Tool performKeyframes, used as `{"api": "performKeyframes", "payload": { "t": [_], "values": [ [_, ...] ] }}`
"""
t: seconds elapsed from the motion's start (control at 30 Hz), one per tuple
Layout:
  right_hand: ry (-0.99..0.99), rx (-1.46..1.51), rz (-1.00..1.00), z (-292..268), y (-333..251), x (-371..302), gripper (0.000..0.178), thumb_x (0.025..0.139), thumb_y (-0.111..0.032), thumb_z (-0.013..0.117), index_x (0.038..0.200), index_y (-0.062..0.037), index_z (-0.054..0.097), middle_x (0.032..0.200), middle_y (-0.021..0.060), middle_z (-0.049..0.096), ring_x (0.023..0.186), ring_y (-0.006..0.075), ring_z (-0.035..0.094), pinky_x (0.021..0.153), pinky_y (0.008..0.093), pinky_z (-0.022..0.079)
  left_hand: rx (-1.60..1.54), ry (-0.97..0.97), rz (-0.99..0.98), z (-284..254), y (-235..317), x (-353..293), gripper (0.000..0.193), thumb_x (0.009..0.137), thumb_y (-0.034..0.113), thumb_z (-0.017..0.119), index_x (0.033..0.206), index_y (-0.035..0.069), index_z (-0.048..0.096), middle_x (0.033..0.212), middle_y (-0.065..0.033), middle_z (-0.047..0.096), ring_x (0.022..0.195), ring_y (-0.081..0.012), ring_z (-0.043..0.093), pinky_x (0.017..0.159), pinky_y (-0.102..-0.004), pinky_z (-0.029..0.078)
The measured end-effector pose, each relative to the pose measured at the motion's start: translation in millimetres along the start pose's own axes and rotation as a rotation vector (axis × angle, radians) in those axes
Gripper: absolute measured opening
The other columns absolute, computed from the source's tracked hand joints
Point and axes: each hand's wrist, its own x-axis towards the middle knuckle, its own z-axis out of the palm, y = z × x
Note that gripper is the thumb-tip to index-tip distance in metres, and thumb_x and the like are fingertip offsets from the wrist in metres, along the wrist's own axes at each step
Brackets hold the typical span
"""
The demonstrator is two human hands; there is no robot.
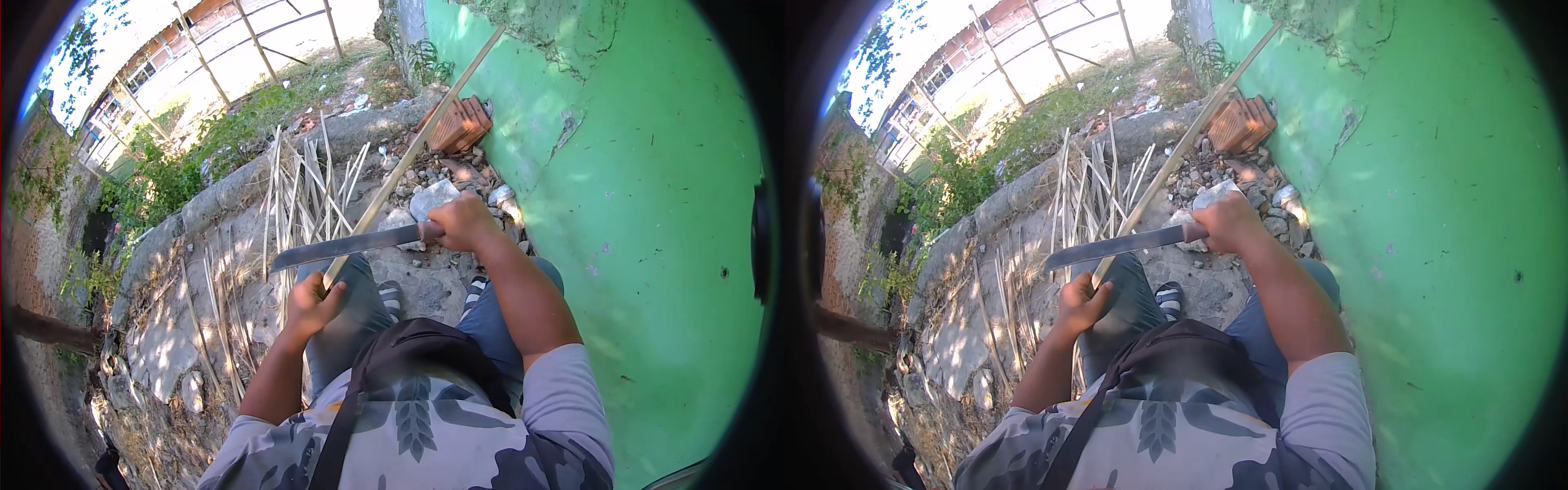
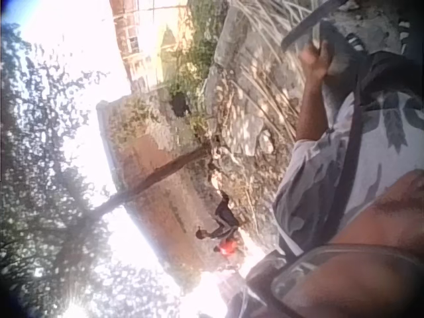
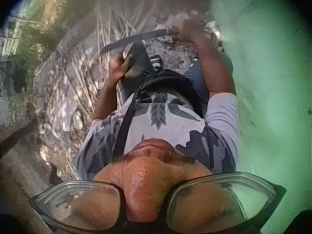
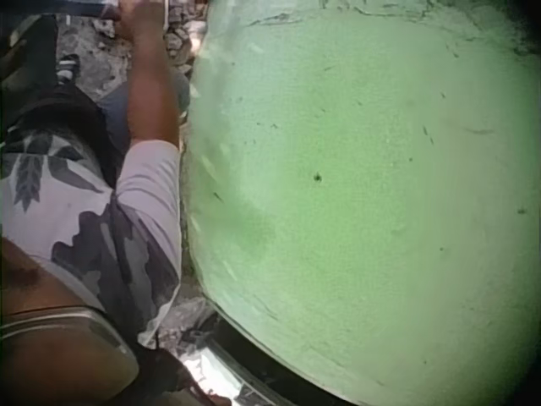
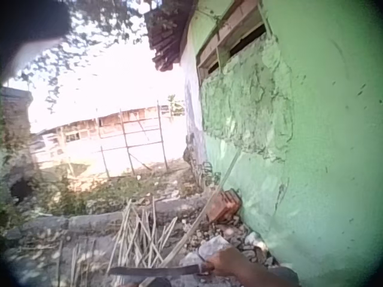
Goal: The person holds a bamboo strip with one hand and shaves along its length using a knife.
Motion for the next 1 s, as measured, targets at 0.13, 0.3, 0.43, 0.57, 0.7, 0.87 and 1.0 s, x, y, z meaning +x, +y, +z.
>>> {"api": "performKeyframes", "payload": {
  "t": [0.13, 0.3, 0.43, 0.57, 0.7, 0.87, 1.0],
  "values": [
    [-0.107, 0.066, 0.294, -3.4, 9.6, 5.1, 0.022, 0.084, -0.037, 0.067, 0.094, -0.0171, 0.071, 0.092, 0.0099, 0.074, 0.092, 0.0323, 0.071, 0.083, 0.0473, 0.053, 0.018, 0.055, 0.030, 7.1, -13.0, 1.1, 0.036, 0.085, 0.032, 0.082, 0.079, 0.003, 0.061, 0.059, -0.0096, 0.058, 0.051, -0.0187, 0.054, 0.051, -0.0353, 0.044],
    [-0.080, 0.150, 0.387, -1.8, 17.4, 2.0, 0.031, 0.090, -0.048, 0.062, 0.097, -0.0194, 0.071, 0.097, 0.0103, 0.074, 0.094, 0.0351, 0.071, 0.083, 0.0475, 0.055, -0.037, 0.030, -0.045, 4.2, -8.4, 3.9, 0.037, 0.086, 0.033, 0.081, 0.078, 0.003, 0.061, 0.058, -0.0085, 0.056, 0.050, -0.0181, 0.052, 0.050, -0.0355, 0.042],
    [-0.153, 0.103, 0.401, -9.1, 12.1, -0.5, 0.026, 0.089, -0.043, 0.065, 0.098, -0.0188, 0.071, 0.096, 0.0101, 0.074, 0.093, 0.0344, 0.071, 0.083, 0.0472, 0.055, 0.032, 0.010, -0.049, 0.9, 0.0, 5.2, 0.037, 0.086, 0.034, 0.081, 0.079, 0.003, 0.062, 0.058, -0.0080, 0.056, 0.051, -0.0183, 0.052, 0.050, -0.0361, 0.042],
    [-0.125, -0.020, 0.219, -17.2, 0.9, 4.1, 0.019, 0.084, -0.032, 0.070, 0.098, -0.0181, 0.069, 0.092, 0.0097, 0.073, 0.091, 0.0321, 0.072, 0.083, 0.0467, 0.054, 0.045, 0.010, -0.023, 2.7, -0.5, 6.5, 0.036, 0.086, 0.034, 0.080, 0.078, 0.004, 0.062, 0.058, -0.0086, 0.057, 0.050, -0.0199, 0.052, 0.051, -0.0371, 0.042],
    [-0.132, -0.053, 0.066, -5.0, -8.6, 10.9, 0.018, 0.080, -0.030, 0.073, 0.088, -0.0162, 0.065, 0.083, 0.0106, 0.072, 0.085, 0.0349, 0.070, 0.079, 0.0482, 0.052, 0.087, 0.007, -0.003, 4.1, -7.4, 4.8, 0.035, 0.087, 0.034, 0.080, 0.080, 0.004, 0.063, 0.059, -0.0093, 0.058, 0.050, -0.0207, 0.052, 0.051, -0.0374, 0.042],
    [-0.048, 0.036, 0.227, 9.0, 15.3, 11.8, 0.019, 0.081, -0.032, 0.073, 0.090, -0.0154, 0.068, 0.085, 0.0116, 0.072, 0.085, 0.0363, 0.070, 0.077, 0.0491, 0.054, 0.022, 0.051, -0.002, 6.4, -5.2, 0.3, 0.033, 0.087, 0.033, 0.080, 0.085, 0.004, 0.065, 0.059, -0.0084, 0.058, 0.051, -0.0208, 0.052, 0.052, -0.0368, 0.043],
    [0.020, 0.146, 0.376, 2.8, 24.8, 8.9, 0.024, 0.083, -0.037, 0.074, 0.091, -0.0141, 0.070, 0.087, 0.0130, 0.072, 0.084, 0.0376, 0.070, 0.074, 0.0501, 0.055, 0.000, 0.013, -0.084, 2.4, -1.2, 2.6, 0.034, 0.086, 0.034, 0.080, 0.088, 0.003, 0.066, 0.060, -0.0082, 0.058, 0.053, -0.0212, 0.055, 0.053, -0.0369, 0.044]
  ]
}}
